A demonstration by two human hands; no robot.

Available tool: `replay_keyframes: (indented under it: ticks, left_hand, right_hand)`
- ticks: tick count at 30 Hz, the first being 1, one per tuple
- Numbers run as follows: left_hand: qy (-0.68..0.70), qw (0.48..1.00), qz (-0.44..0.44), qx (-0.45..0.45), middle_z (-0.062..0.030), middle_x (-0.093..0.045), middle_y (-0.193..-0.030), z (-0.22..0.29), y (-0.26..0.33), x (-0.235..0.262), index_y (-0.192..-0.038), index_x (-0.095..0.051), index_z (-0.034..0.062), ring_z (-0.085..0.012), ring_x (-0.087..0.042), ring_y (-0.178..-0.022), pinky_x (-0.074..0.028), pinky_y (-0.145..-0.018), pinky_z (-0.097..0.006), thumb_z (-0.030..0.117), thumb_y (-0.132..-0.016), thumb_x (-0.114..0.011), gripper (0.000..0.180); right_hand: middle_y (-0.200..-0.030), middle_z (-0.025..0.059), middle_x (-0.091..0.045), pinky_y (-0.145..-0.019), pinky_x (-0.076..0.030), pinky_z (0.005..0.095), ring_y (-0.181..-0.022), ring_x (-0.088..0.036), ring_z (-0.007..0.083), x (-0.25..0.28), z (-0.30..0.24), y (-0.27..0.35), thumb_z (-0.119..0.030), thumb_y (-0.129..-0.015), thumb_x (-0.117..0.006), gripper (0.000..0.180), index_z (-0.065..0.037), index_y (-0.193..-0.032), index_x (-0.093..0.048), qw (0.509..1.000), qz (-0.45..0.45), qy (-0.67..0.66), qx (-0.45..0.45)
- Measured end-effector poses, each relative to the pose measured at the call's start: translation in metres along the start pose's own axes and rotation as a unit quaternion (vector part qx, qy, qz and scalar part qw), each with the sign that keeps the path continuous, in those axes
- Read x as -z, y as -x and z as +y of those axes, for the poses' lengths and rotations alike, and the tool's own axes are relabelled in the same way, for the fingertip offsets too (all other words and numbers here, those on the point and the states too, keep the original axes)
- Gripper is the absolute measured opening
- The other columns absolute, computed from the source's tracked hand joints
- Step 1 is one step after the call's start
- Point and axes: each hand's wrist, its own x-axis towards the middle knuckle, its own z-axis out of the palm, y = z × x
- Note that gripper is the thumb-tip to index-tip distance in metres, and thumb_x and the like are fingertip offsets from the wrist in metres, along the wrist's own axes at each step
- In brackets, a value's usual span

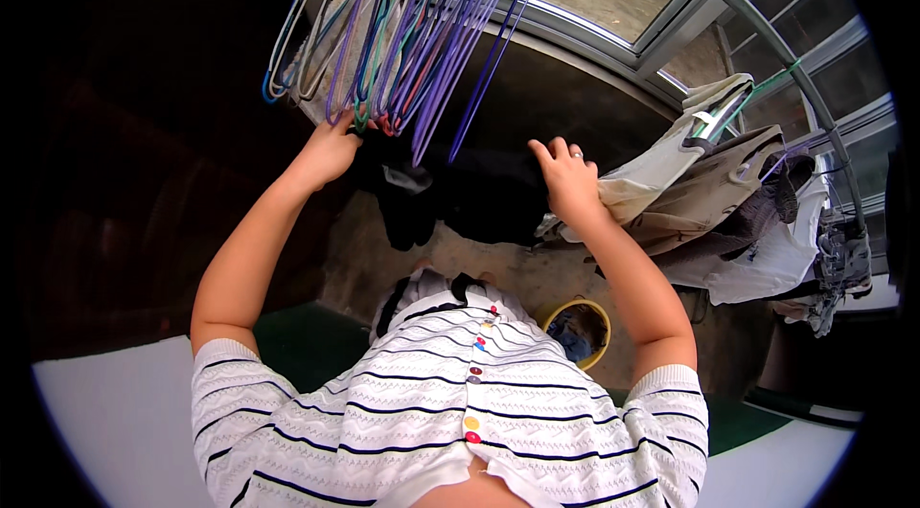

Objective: The person hangs various wet clothes on a drying rack using plastic hangers. They retrieve items such as a black garment, beige pants, a patterned shirt, a white shirt, a plaid shirt, and a blue shirt from a yellow bucket on the floor. The person places each item on a hanger and hangs it on the rack.

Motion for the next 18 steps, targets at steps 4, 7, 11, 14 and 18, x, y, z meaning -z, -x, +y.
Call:
replay_keyframes:
  ticks: [4,7,11,14,18]
  left_hand:
    - [-0.146,0.988,-0.053,-0.006,-0.0193,-0.065,-0.114,-0.015,-0.007,0.012,-0.117,-0.066,0.0073,-0.0345,-0.059,-0.11,-0.044,-0.098,-0.04,-0.002,-0.08,-0.045,0.044]
    - [-0.268,0.945,-0.088,-0.165,-0.0198,-0.065,-0.115,-0.038,-0.004,0.021,-0.117,-0.066,0.0057,-0.0359,-0.059,-0.11,-0.044,-0.099,-0.04,0.001,-0.079,-0.05,0.041]
    - [-0.209,0.928,-0.278,-0.135,-0.0178,-0.064,-0.118,-0.022,0.008,0.047,-0.116,-0.065,-0.0006,-0.0318,-0.059,-0.11,-0.043,-0.099,-0.037,0.002,-0.077,-0.055,0.04]
    - [-0.077,0.919,-0.382,0.067,-0.0098,-0.065,-0.103,0.0,0.018,0.058,-0.119,-0.062,-0.001,-0.0184,-0.063,-0.091,-0.051,-0.081,-0.031,0.008,-0.082,-0.052,0.039]
    - [-0.016,0.952,-0.272,0.138,-0.0055,-0.062,-0.096,0.006,0.018,0.062,-0.128,-0.055,0.0052,-0.0143,-0.061,-0.082,-0.054,-0.063,-0.029,0.007,-0.083,-0.045,0.046]
  right_hand:
    - [-0.112,0.0125,-0.056,-0.075,-0.053,0.038,-0.093,-0.063,0.0288,0.037,0.033,0.001,0.01,-0.067,-0.067,0.079,-0.018,-0.138,-0.045,0.947,-0.237,-0.217,0.019]
    - [-0.107,0.0045,-0.055,-0.075,-0.046,0.0307,-0.088,-0.054,0.0173,0.073,0.045,0.001,0.015,-0.069,-0.062,0.064,-0.014,-0.126,-0.054,0.859,-0.177,-0.462,0.131]
    - [-0.118,0.0064,-0.055,-0.076,-0.046,0.0299,-0.091,-0.055,0.0205,0.08,0.031,0.013,0.017,-0.072,-0.058,0.04,-0.009,-0.101,-0.068,0.86,-0.039,-0.48,0.167]
    - [-0.126,0.0067,-0.058,-0.091,-0.044,0.0373,-0.108,-0.055,0.0276,0.055,0.018,0.032,0.011,-0.067,-0.062,0.029,-0.011,-0.081,-0.073,0.956,0.013,-0.256,0.139]
    - [-0.122,0.008,-0.06,-0.101,-0.038,0.0424,-0.12,-0.05,0.0308,0.016,0.02,0.05,0.004,-0.059,-0.065,0.019,-0.011,-0.07,-0.07,0.947,-0.001,-0.238,0.217]
